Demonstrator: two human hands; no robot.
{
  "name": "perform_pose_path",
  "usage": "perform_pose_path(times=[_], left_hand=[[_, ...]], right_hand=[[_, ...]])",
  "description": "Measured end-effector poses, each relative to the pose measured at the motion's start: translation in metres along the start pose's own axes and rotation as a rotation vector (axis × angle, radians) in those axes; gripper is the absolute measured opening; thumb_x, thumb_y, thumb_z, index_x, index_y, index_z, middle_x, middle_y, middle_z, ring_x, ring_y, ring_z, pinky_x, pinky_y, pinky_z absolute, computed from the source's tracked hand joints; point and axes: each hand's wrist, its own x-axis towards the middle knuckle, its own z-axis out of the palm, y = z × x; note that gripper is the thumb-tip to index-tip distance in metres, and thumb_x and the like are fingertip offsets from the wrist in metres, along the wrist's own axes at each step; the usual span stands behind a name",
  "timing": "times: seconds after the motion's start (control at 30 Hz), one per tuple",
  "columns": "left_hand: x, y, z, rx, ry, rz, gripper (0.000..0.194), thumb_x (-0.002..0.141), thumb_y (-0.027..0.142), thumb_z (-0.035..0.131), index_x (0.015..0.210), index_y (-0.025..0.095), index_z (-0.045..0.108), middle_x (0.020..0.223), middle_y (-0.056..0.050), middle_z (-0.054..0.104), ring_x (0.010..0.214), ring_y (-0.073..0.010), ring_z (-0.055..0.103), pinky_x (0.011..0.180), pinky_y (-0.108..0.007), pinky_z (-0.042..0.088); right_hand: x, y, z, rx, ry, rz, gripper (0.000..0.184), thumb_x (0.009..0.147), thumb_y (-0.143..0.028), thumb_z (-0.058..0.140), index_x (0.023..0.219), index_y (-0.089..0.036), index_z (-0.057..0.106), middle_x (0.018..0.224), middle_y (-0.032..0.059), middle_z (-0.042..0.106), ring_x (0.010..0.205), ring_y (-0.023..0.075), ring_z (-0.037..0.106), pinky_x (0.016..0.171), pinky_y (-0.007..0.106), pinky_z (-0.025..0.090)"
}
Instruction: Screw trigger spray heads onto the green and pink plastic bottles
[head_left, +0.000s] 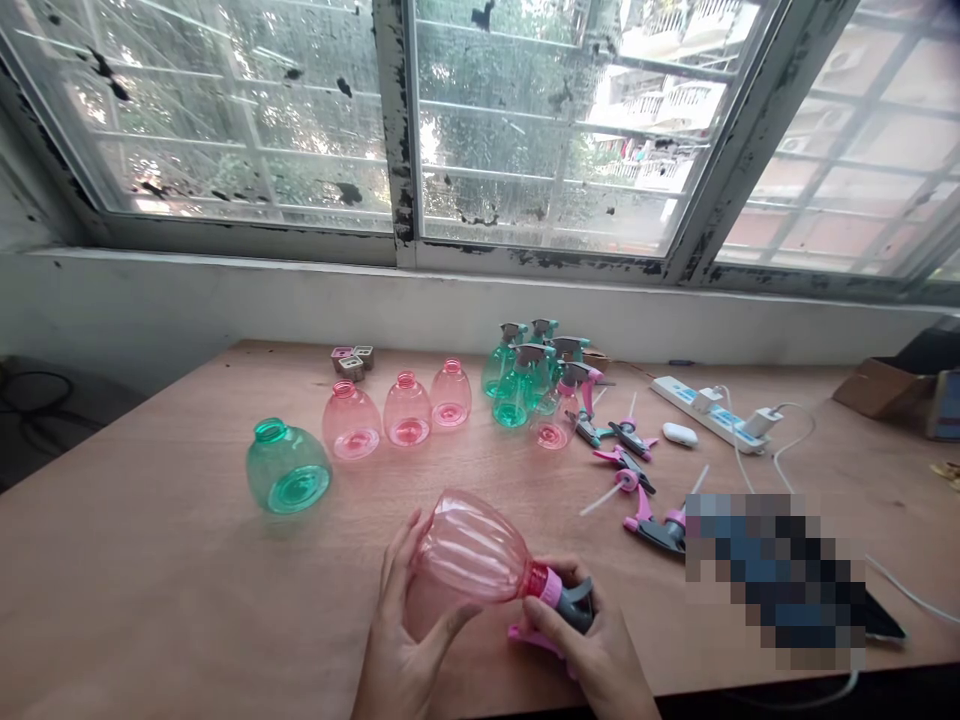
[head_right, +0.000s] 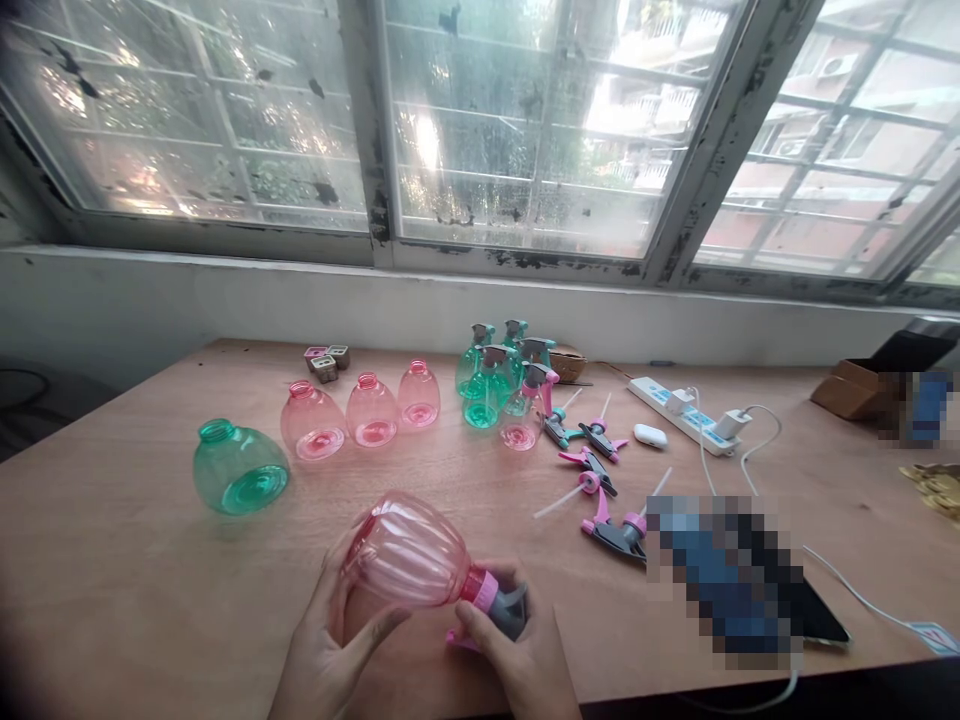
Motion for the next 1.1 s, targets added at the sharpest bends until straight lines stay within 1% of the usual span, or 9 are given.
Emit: perform_pose_path(times=[0.13, 0.23, 0.37, 0.57, 0.63, 0.73, 0.83, 1.0, 1.1], left_hand=[[-0.0001, -0.0005, 0.0030, 0.019, 0.016, -0.004, 0.070, 0.072, 0.041, 0.081, 0.136, 0.033, 0.053, 0.146, -0.004, 0.056, 0.142, -0.0341, 0.044, 0.122, -0.052, 0.027], [-0.0007, -0.0002, 0.0026, 0.000, -0.016, -0.064, 0.078, 0.068, 0.042, 0.083, 0.138, 0.029, 0.051, 0.142, -0.006, 0.059, 0.140, -0.0357, 0.045, 0.119, -0.054, 0.032], [0.0002, 0.0008, -0.0001, -0.028, -0.008, -0.096, 0.077, 0.065, 0.043, 0.085, 0.133, 0.027, 0.053, 0.133, -0.008, 0.066, 0.133, -0.0359, 0.054, 0.113, -0.052, 0.042], [-0.0013, 0.0039, 0.0045, 0.114, 0.058, 0.078, 0.067, 0.071, 0.041, 0.082, 0.132, 0.034, 0.056, 0.142, -0.004, 0.059, 0.138, -0.0337, 0.049, 0.120, -0.051, 0.031], [-0.0034, 0.0042, 0.0064, 0.117, 0.072, 0.057, 0.072, 0.069, 0.043, 0.083, 0.134, 0.034, 0.054, 0.140, -0.005, 0.059, 0.136, -0.0344, 0.051, 0.119, -0.052, 0.032], [-0.0056, 0.0020, 0.0052, 0.036, 0.003, -0.035, 0.085, 0.064, 0.044, 0.086, 0.139, 0.030, 0.047, 0.144, -0.010, 0.056, 0.138, -0.0361, 0.048, 0.119, -0.055, 0.031], [-0.0039, -0.0021, 0.0013, -0.013, -0.034, -0.085, 0.083, 0.069, 0.044, 0.084, 0.139, 0.027, 0.042, 0.143, -0.013, 0.055, 0.136, -0.0367, 0.049, 0.117, -0.058, 0.032], [0.0010, -0.0019, 0.0025, 0.185, 0.028, 0.115, 0.071, 0.072, 0.041, 0.082, 0.135, 0.032, 0.050, 0.146, -0.007, 0.052, 0.140, -0.0334, 0.043, 0.120, -0.054, 0.028], [-0.0011, 0.0024, 0.0067, 0.225, 0.078, 0.106, 0.068, 0.073, 0.044, 0.080, 0.134, 0.031, 0.052, 0.135, -0.007, 0.059, 0.132, -0.0339, 0.050, 0.115, -0.055, 0.034]], right_hand=[[0.0005, -0.0013, -0.0006, 0.027, 0.001, 0.025, 0.042, 0.065, -0.045, 0.090, 0.091, -0.017, 0.072, 0.062, -0.0025, 0.068, 0.055, 0.0170, 0.067, 0.060, 0.034, 0.065], [0.0001, 0.0003, -0.0001, 0.029, -0.014, 0.020, 0.042, 0.064, -0.043, 0.090, 0.091, -0.017, 0.072, 0.069, -0.0004, 0.071, 0.059, 0.0175, 0.068, 0.060, 0.035, 0.065], [-0.0003, 0.0001, 0.0003, 0.003, -0.020, 0.000, 0.042, 0.062, -0.043, 0.092, 0.089, -0.017, 0.072, 0.075, 0.0020, 0.075, 0.064, 0.0179, 0.068, 0.059, 0.032, 0.066], [0.0003, -0.0035, -0.0026, 0.010, -0.004, 0.032, 0.044, 0.065, -0.045, 0.090, 0.090, -0.015, 0.070, 0.060, -0.0022, 0.068, 0.054, 0.0158, 0.065, 0.060, 0.037, 0.067], [-0.0002, -0.0034, -0.0024, 0.021, -0.006, 0.030, 0.043, 0.065, -0.045, 0.090, 0.089, -0.016, 0.070, 0.062, -0.0021, 0.069, 0.055, 0.0158, 0.065, 0.060, 0.035, 0.066], [-0.0012, -0.0030, -0.0006, 0.019, -0.006, 0.013, 0.042, 0.062, -0.043, 0.091, 0.088, -0.017, 0.071, 0.069, -0.0012, 0.071, 0.057, 0.0162, 0.067, 0.059, 0.033, 0.066], [-0.0011, -0.0027, 0.0003, -0.017, -0.023, 0.000, 0.046, 0.062, -0.045, 0.091, 0.091, -0.017, 0.070, 0.071, 0.0004, 0.074, 0.056, 0.0178, 0.069, 0.057, 0.033, 0.065], [0.0011, -0.0014, -0.0026, -0.018, -0.025, 0.003, 0.046, 0.066, -0.047, 0.088, 0.093, -0.017, 0.064, 0.061, -0.0013, 0.072, 0.052, 0.0181, 0.069, 0.057, 0.034, 0.065], [0.0012, -0.0005, -0.0038, -0.006, -0.044, 0.002, 0.043, 0.068, -0.045, 0.087, 0.091, -0.017, 0.063, 0.060, -0.0014, 0.071, 0.053, 0.0172, 0.068, 0.058, 0.034, 0.065]])
